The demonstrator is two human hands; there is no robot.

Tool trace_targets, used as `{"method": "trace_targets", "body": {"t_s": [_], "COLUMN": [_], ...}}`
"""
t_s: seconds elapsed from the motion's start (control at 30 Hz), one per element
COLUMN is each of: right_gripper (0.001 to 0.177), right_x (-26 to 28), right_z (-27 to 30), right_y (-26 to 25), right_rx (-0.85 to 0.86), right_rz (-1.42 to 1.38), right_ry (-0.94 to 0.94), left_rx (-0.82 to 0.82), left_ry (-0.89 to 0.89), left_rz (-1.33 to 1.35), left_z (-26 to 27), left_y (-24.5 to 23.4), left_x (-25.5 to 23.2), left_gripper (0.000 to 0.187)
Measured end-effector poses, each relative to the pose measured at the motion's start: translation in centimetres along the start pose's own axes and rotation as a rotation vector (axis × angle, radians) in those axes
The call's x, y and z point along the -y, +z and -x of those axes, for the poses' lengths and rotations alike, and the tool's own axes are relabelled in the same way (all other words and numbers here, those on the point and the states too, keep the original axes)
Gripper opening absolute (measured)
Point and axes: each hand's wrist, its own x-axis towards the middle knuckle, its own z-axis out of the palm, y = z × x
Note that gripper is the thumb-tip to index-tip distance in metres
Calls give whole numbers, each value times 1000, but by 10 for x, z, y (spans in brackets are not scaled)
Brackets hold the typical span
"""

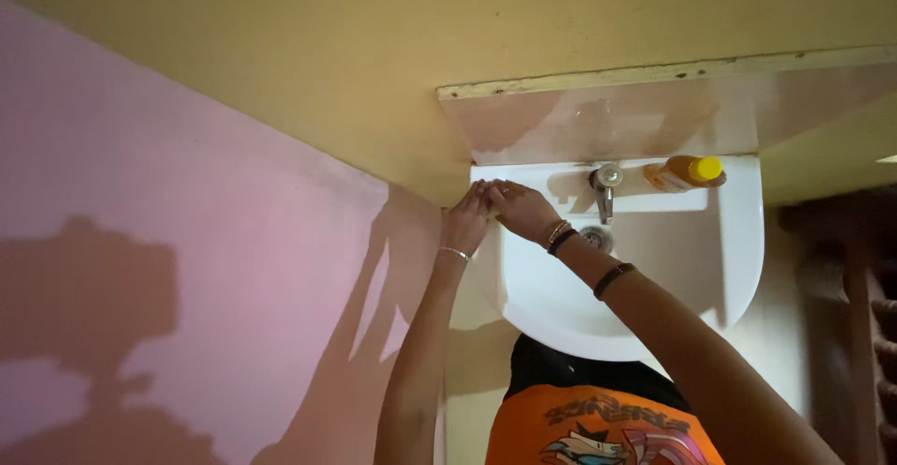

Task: The person scrubs a white wall-mounted sink with a green sponge, repeatedly rinsing the sponge under running water and wiping the basin, faucet, and drain area. The person also wipes the wall behind the sink and the back panel above it.

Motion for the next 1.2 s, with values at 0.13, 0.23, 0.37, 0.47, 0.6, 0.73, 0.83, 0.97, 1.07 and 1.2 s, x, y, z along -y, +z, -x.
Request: {"method": "trace_targets", "body": {"t_s": [0.13,0.23,0.37,0.47,0.6,0.73,0.83,0.97,1.07,1.2], "right_gripper": [45,44,43,44,47,51,52,54,56,48], "right_x": [10,21,41,54,65,69,70,75,76,70], "right_z": [9,15,37,56,79,96,105,124,141,140], "right_y": [-1,-4,0,7,7,3,1,0,-7,-21], "right_rx": [-22,-8,17,6,6,93,156,192,199,240], "right_rz": [-6,-19,-98,-99,-67,-128,-154,-146,-152,-186], "right_ry": [-23,-75,-106,-155,-225,-252,-256,-299,-340,-241], "left_rx": [39,-40,36,6,-38,-85,-91,-1,2,169], "left_ry": [-44,-14,-65,-94,-121,-236,-278,-281,-96,-174], "left_rz": [30,145,199,185,133,224,185,187,-25,196], "left_z": [11,33,73,102,127,148,157,173,181,171], "left_y": [0,-1,-14,-26,-26,-24,-30,-48,-52,-49], "left_x": [-6,-8,-19,-39,-63,-86,-102,-127,-138,-129], "left_gripper": [47,43,39,42,44,40,42,54,55,46]}}
